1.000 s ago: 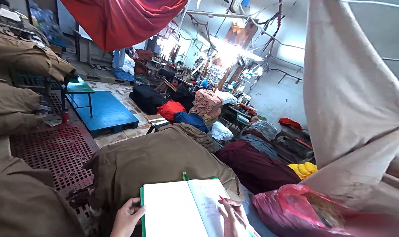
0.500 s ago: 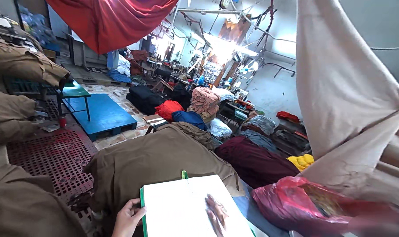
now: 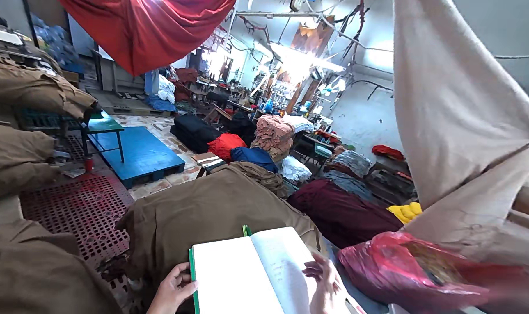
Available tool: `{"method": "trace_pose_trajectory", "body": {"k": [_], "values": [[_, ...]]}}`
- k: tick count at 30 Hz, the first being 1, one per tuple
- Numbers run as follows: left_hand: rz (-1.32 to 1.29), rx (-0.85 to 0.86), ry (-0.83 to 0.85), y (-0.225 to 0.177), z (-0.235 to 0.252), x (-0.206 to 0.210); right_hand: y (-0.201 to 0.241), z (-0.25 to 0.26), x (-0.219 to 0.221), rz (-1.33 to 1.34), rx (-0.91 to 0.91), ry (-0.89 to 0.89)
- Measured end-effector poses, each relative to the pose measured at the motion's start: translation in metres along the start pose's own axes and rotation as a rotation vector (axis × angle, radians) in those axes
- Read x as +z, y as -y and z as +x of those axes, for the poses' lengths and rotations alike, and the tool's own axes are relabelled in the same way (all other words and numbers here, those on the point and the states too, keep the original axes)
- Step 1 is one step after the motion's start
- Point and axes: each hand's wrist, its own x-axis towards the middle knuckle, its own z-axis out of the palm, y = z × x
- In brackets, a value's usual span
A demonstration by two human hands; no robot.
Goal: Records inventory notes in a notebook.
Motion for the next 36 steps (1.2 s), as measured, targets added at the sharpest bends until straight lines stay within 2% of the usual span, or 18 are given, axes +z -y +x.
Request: {"method": "trace_pose_trajectory", "body": {"k": [4,7,11,17,24,28,36], "values": [[0.005,0.000,0.007,0.002,-0.002,-0.001,0.021,-0.038,0.066,0.403,0.077,0.141],[-0.012,0.004,0.005,0.003,-0.002,-0.001,0.028,-0.077,0.097,0.512,0.178,0.294],[-0.006,-0.004,0.008,0.002,-0.002,-0.002,0.021,-0.107,0.112,0.407,0.160,0.419],[-0.009,-0.041,0.009,-0.001,-0.001,-0.001,0.015,-0.108,0.114,0.256,0.014,0.548],[0.024,-0.031,-0.010,-0.003,-0.001,0.002,0.032,-0.108,0.131,0.214,0.033,0.579],[0.045,-0.019,-0.006,-0.003,0.000,0.001,0.025,-0.116,0.137,0.256,0.033,0.577],[0.028,-0.032,-0.015,-0.003,0.000,0.001,0.023,-0.116,0.140,0.093,-0.005,0.649]]}}
